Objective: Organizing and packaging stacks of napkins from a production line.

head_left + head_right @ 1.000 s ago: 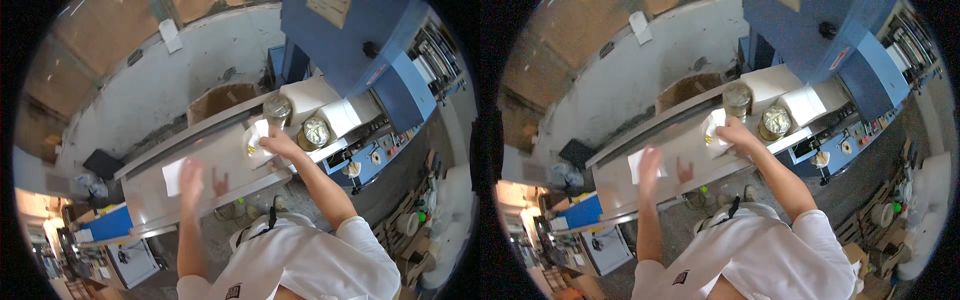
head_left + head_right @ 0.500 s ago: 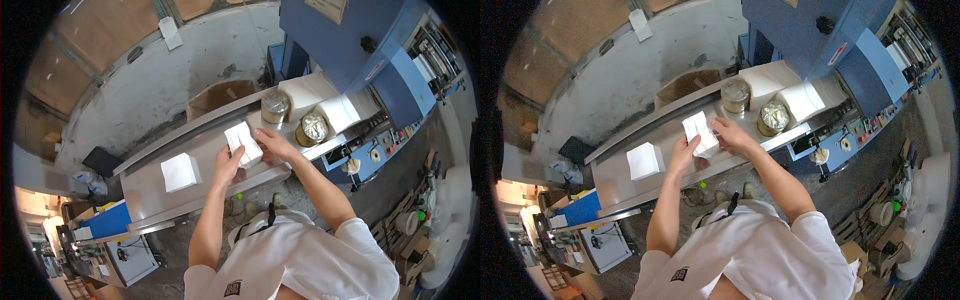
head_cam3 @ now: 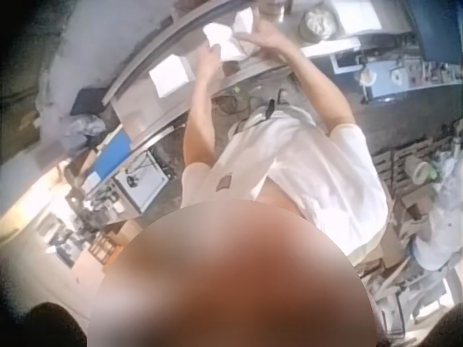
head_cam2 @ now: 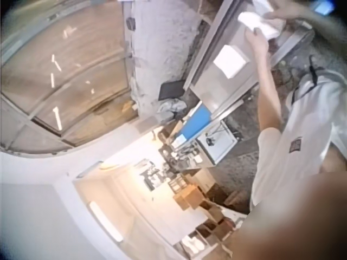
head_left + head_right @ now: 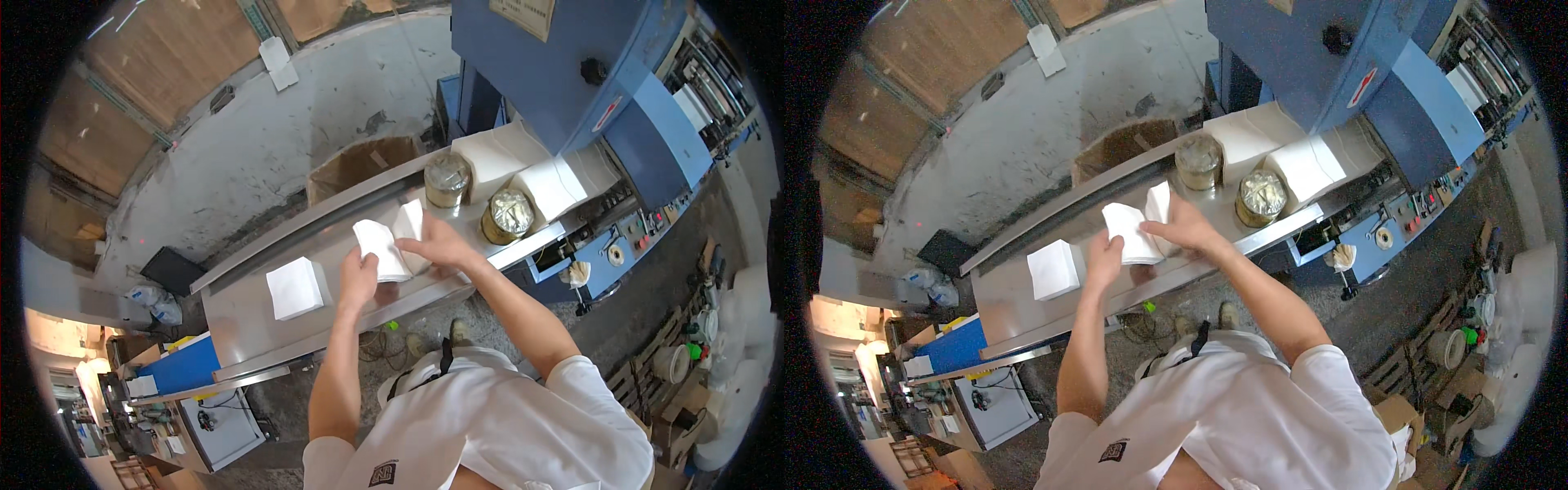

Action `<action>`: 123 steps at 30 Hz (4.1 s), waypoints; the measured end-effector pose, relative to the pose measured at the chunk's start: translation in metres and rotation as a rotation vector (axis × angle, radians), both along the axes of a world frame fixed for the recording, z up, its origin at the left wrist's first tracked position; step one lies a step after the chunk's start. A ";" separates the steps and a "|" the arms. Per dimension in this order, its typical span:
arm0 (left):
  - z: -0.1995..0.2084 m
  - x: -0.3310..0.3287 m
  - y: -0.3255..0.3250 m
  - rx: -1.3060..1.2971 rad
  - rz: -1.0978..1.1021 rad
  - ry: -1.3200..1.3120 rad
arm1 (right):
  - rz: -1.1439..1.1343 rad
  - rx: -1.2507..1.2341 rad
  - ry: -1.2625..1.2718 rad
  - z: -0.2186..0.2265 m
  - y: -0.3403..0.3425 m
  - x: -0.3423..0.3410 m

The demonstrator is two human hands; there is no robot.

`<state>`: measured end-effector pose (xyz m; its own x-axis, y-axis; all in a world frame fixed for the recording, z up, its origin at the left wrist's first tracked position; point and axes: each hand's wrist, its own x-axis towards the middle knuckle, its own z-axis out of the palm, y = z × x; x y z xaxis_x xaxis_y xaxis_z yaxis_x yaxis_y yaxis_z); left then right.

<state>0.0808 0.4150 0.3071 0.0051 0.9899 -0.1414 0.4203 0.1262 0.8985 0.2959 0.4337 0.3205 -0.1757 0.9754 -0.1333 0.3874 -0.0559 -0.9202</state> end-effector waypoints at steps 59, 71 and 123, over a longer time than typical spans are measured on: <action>0.000 0.036 -0.011 -0.248 0.013 -0.840 | -0.156 -0.251 0.938 0.045 -0.037 0.008; 0.050 0.054 -0.020 -0.368 0.087 -1.000 | -0.144 -0.165 0.679 0.027 -0.034 0.033; 0.037 0.104 -0.002 -0.381 -0.341 -1.019 | -0.260 -0.304 0.920 0.041 -0.045 0.069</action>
